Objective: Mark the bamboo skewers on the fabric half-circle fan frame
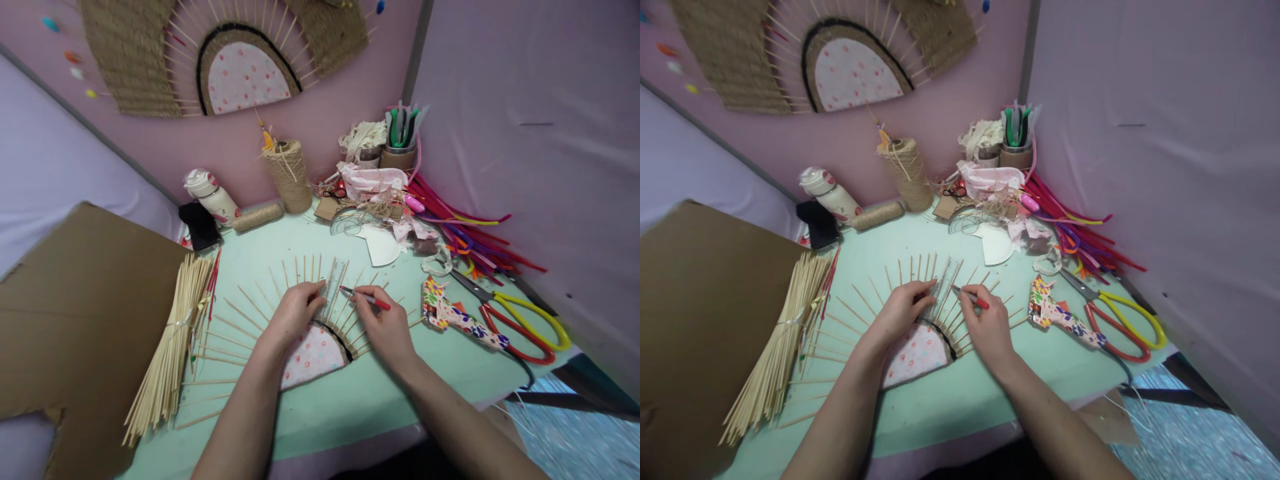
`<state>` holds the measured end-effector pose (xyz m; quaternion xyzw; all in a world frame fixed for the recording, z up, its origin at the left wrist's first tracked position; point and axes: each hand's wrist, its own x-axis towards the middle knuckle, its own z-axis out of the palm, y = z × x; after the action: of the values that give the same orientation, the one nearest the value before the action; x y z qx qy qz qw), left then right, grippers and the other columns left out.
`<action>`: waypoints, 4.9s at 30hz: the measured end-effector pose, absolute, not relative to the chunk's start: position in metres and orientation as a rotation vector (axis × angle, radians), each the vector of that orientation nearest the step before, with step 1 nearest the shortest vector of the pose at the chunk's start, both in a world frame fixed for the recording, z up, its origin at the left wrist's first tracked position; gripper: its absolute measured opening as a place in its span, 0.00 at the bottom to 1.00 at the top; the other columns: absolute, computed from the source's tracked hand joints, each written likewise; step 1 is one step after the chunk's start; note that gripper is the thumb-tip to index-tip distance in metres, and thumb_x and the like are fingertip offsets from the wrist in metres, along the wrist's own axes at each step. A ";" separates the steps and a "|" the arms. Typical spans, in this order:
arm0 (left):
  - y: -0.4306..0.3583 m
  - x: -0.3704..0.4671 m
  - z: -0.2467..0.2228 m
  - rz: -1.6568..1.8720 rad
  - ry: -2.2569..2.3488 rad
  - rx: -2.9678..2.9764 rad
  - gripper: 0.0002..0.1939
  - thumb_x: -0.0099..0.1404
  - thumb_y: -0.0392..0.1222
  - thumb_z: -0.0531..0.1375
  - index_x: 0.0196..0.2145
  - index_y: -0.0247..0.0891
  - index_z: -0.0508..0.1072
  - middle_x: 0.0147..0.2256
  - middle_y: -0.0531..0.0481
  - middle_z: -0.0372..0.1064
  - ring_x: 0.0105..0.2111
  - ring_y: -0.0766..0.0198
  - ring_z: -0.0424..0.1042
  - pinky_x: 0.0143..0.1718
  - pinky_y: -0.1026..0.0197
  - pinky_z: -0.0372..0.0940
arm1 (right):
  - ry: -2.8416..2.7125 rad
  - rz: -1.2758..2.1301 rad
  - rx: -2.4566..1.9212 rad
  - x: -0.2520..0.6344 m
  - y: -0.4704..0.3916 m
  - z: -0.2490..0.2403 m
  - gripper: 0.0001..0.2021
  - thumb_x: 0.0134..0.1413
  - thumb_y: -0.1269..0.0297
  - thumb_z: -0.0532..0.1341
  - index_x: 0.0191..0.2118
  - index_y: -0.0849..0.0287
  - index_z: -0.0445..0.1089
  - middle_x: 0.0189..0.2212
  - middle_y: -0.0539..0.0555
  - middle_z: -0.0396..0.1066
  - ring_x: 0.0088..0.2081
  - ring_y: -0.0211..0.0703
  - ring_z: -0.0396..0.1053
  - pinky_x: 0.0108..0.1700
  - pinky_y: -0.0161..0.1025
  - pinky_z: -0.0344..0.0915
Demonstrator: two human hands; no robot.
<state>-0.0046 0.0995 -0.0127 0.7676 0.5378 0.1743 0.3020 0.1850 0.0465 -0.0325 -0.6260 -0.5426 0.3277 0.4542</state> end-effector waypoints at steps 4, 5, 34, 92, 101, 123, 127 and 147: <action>0.099 -0.004 -0.013 0.461 1.431 2.032 0.17 0.62 0.39 0.58 0.48 0.36 0.75 0.28 0.50 0.71 0.29 0.63 0.66 0.35 0.61 0.60 | -1.355 0.809 -1.559 0.186 0.047 -0.032 0.12 0.59 0.55 0.55 0.39 0.57 0.70 0.33 0.54 0.77 0.36 0.46 0.74 0.38 0.39 0.66; 0.099 -0.004 -0.013 0.459 1.433 2.030 0.17 0.62 0.40 0.58 0.48 0.36 0.75 0.28 0.50 0.71 0.30 0.63 0.66 0.35 0.61 0.60 | -1.358 0.807 -1.566 0.185 0.047 -0.033 0.12 0.59 0.55 0.55 0.39 0.58 0.70 0.33 0.54 0.77 0.36 0.46 0.74 0.38 0.39 0.66; 0.101 -0.005 -0.014 0.424 1.448 2.059 0.18 0.63 0.41 0.58 0.50 0.36 0.74 0.31 0.48 0.73 0.32 0.62 0.69 0.38 0.60 0.62 | -1.294 0.778 -1.562 0.185 0.043 -0.030 0.12 0.59 0.55 0.56 0.39 0.57 0.70 0.33 0.54 0.77 0.36 0.45 0.73 0.39 0.39 0.65; 0.096 0.007 -0.015 0.464 1.337 2.186 0.17 0.64 0.38 0.58 0.50 0.39 0.74 0.38 0.45 0.75 0.38 0.60 0.72 0.43 0.57 0.65 | -1.240 0.626 -1.493 0.204 0.008 -0.030 0.07 0.57 0.61 0.59 0.37 0.56 0.71 0.29 0.53 0.75 0.35 0.45 0.72 0.38 0.42 0.66; 0.096 0.010 -0.010 0.405 1.357 2.189 0.16 0.65 0.37 0.57 0.50 0.37 0.75 0.36 0.44 0.74 0.36 0.60 0.71 0.41 0.59 0.64 | -1.383 0.432 -1.532 0.200 0.032 -0.026 0.07 0.58 0.61 0.57 0.35 0.56 0.71 0.29 0.51 0.75 0.34 0.44 0.70 0.43 0.44 0.62; 0.096 0.009 -0.010 0.370 1.314 2.188 0.14 0.67 0.40 0.55 0.47 0.39 0.75 0.34 0.46 0.72 0.36 0.60 0.69 0.40 0.61 0.62 | -1.507 0.369 -1.522 0.198 0.034 -0.036 0.07 0.59 0.62 0.58 0.35 0.57 0.71 0.30 0.50 0.75 0.33 0.42 0.71 0.44 0.42 0.59; 0.096 0.009 -0.010 0.365 1.305 2.187 0.13 0.67 0.40 0.55 0.45 0.39 0.76 0.34 0.46 0.72 0.36 0.60 0.69 0.39 0.61 0.62 | -1.510 0.363 -1.522 0.198 0.033 -0.037 0.07 0.59 0.61 0.58 0.35 0.57 0.71 0.30 0.51 0.75 0.33 0.42 0.71 0.44 0.42 0.59; 0.094 0.011 -0.007 0.394 1.318 2.169 0.16 0.65 0.37 0.56 0.49 0.38 0.75 0.36 0.45 0.73 0.37 0.59 0.70 0.40 0.60 0.64 | -1.533 0.357 -1.533 0.198 0.033 -0.033 0.08 0.60 0.61 0.56 0.35 0.57 0.71 0.29 0.51 0.75 0.33 0.42 0.70 0.43 0.43 0.59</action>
<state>0.0107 0.0938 -0.0075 0.8100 0.4922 0.1470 0.2829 0.1978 0.0326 -0.0332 -0.6213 -0.6214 0.1448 0.4549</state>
